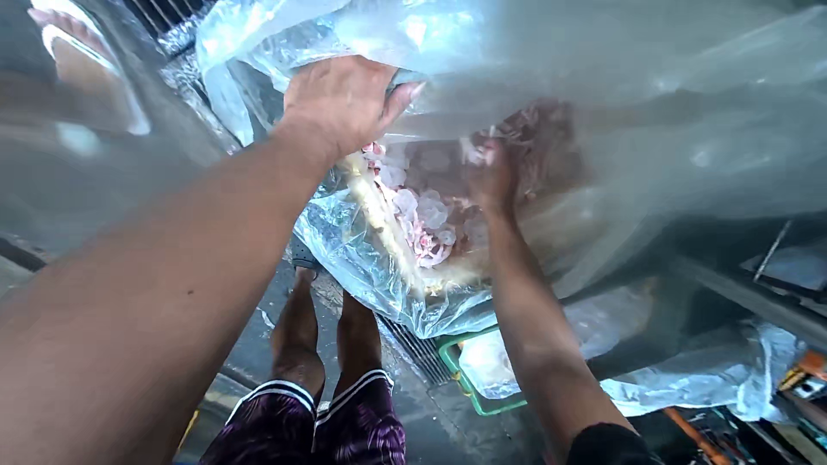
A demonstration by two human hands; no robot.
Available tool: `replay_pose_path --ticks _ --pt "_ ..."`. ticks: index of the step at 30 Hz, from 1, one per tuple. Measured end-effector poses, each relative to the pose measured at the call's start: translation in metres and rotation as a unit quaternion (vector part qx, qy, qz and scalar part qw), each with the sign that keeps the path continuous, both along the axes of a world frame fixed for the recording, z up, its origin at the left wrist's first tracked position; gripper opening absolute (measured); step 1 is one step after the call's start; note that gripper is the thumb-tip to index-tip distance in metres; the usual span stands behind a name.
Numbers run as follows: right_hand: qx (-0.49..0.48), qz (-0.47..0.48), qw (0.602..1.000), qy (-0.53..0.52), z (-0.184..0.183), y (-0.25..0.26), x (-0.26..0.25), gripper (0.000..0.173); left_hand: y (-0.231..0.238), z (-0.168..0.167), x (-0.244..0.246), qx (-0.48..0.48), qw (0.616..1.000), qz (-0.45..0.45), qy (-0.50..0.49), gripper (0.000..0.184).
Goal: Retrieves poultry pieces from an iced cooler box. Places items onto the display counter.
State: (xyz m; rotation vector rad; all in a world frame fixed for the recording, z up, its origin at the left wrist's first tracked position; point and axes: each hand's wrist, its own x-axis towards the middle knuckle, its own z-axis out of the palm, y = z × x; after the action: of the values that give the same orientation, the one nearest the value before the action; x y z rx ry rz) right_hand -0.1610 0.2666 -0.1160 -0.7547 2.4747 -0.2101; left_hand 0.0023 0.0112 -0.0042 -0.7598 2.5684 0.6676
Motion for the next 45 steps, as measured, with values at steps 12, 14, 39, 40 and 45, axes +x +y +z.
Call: replay_pose_path --ticks 12,14,39,40,45 --pt "0.168 0.094 0.963 -0.191 0.073 0.021 -0.058 0.051 -0.005 0.0 0.003 -0.001 1.0 -0.004 0.023 0.062" --pt "0.193 0.114 0.952 -0.208 0.043 0.029 -0.033 0.063 -0.004 -0.001 0.004 -0.004 1.0 -0.007 0.025 0.061" --pt "0.122 -0.012 0.984 -0.131 -0.002 -0.052 -0.074 0.052 -0.004 -0.002 0.002 -0.015 1.0 -0.011 0.006 0.068" --pt "0.149 0.004 0.98 -0.133 -0.006 -0.058 -0.071 0.055 -0.003 -0.003 0.002 -0.018 1.0 -0.012 0.006 0.068" --pt "0.269 0.09 0.955 -0.083 0.003 -0.065 -0.037 0.067 -0.002 -0.001 0.0 -0.014 1.0 -0.014 -0.005 0.075"
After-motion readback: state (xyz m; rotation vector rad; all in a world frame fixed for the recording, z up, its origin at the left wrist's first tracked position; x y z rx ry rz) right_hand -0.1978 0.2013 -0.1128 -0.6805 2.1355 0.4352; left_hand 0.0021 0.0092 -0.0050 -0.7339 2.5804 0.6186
